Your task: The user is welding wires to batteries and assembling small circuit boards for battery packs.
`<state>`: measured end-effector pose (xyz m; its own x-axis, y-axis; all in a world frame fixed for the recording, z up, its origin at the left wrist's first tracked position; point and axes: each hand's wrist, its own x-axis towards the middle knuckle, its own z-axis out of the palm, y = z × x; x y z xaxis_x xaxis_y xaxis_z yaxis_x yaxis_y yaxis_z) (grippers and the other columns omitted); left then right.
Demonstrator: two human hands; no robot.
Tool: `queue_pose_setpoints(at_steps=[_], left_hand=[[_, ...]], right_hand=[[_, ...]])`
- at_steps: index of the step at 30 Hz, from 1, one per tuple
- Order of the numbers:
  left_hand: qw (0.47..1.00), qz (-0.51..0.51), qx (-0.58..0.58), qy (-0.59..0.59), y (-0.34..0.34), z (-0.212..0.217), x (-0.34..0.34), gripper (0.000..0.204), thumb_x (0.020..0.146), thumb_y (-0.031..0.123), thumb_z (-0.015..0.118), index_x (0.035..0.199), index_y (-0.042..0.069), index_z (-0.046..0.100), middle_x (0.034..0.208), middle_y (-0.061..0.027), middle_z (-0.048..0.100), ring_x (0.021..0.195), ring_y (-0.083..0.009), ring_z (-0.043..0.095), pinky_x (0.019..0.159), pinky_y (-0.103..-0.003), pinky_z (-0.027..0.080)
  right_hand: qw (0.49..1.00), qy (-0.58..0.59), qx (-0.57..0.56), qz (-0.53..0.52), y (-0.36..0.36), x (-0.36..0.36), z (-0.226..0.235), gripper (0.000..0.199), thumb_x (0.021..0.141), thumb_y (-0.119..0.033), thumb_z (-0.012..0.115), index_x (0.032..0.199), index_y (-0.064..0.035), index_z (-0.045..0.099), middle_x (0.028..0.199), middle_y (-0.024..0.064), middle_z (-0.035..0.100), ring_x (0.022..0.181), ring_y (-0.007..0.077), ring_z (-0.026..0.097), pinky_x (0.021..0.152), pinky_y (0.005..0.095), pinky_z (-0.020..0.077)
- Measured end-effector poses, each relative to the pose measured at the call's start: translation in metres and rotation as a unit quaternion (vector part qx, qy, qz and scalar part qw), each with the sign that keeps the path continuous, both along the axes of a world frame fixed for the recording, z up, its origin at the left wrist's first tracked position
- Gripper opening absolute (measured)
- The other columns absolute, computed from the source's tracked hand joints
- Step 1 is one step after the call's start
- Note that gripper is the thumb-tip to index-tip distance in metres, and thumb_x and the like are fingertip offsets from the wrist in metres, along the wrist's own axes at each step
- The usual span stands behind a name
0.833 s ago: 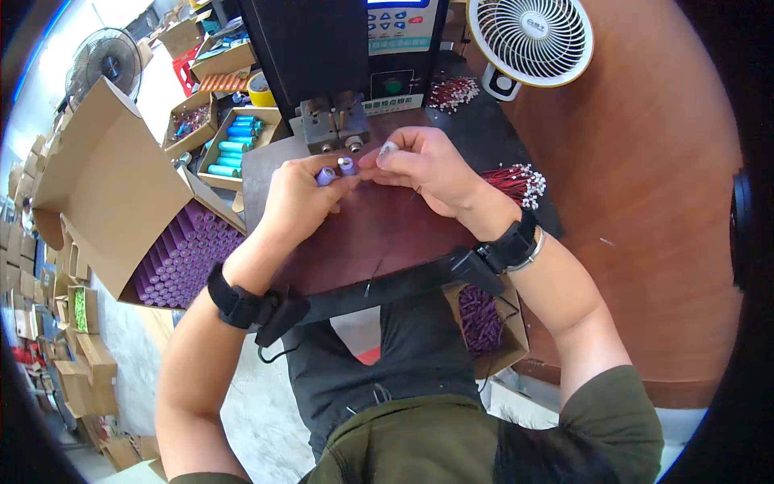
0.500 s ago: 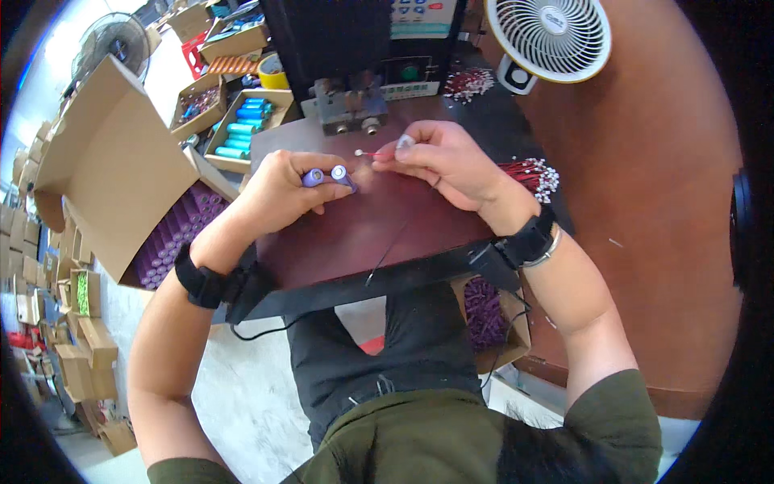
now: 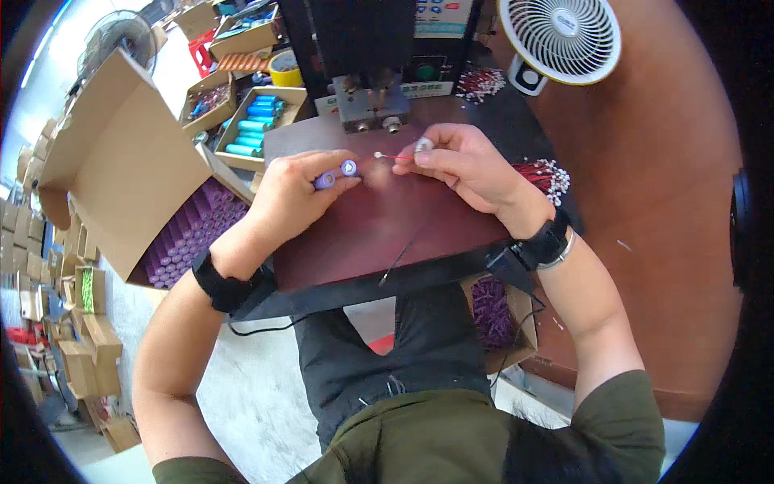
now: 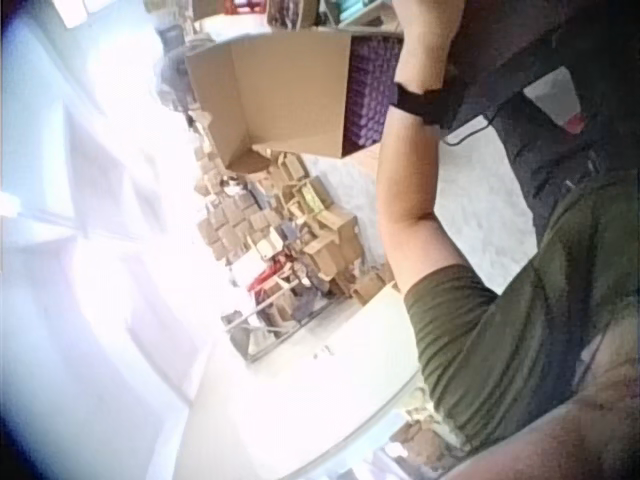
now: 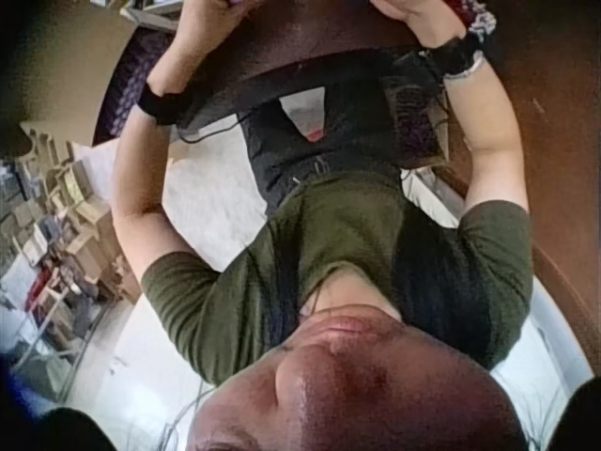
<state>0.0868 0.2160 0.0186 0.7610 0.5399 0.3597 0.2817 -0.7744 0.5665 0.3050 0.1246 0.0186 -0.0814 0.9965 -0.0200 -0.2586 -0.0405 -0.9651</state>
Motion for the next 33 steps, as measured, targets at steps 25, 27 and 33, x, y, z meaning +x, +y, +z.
queue_pose_setpoints(at_steps=[25, 27, 33], left_hand=[[0.946, 0.242, -0.133, -0.167, -0.096, 0.009, 0.021, 0.02, 0.073, 0.007, 0.063, 0.09, 0.0, 0.059, 0.074, -0.0144, 0.06, 0.065, -0.0259, 0.059, 0.061, -0.029, 0.046], [0.945, 0.267, -0.112, -0.151, -0.09, -0.003, 0.029, 0.02, 0.073, 0.008, 0.063, 0.091, 0.001, 0.06, 0.074, -0.0151, 0.06, 0.066, -0.0277, 0.059, 0.061, -0.03, 0.046], [0.941, 0.33, -0.042, -0.063, -0.077, -0.006, 0.05, 0.021, 0.075, 0.018, 0.061, 0.092, 0.005, 0.061, 0.076, -0.0157, 0.06, 0.072, -0.0326, 0.059, 0.063, -0.036, 0.046]], right_hand=[[0.995, -0.098, -0.009, -0.004, -0.013, 0.017, 0.022, 0.011, 0.078, -0.009, 0.059, 0.081, 0.0013, 0.057, 0.088, 0.0115, 0.062, 0.083, 0.0155, 0.058, 0.075, 0.0245, 0.0455], [0.995, -0.1, -0.013, 0.007, -0.012, 0.018, 0.016, 0.009, 0.079, -0.007, 0.057, 0.082, 0.0009, 0.056, 0.091, 0.0131, 0.061, 0.088, 0.0182, 0.059, 0.077, 0.025, 0.0466], [0.995, -0.096, -0.038, 0.002, -0.002, 0.011, 0.011, 0.009, 0.08, -0.007, 0.057, 0.082, 0.0022, 0.055, 0.091, 0.0135, 0.061, 0.088, 0.0192, 0.059, 0.081, 0.0278, 0.0469]])
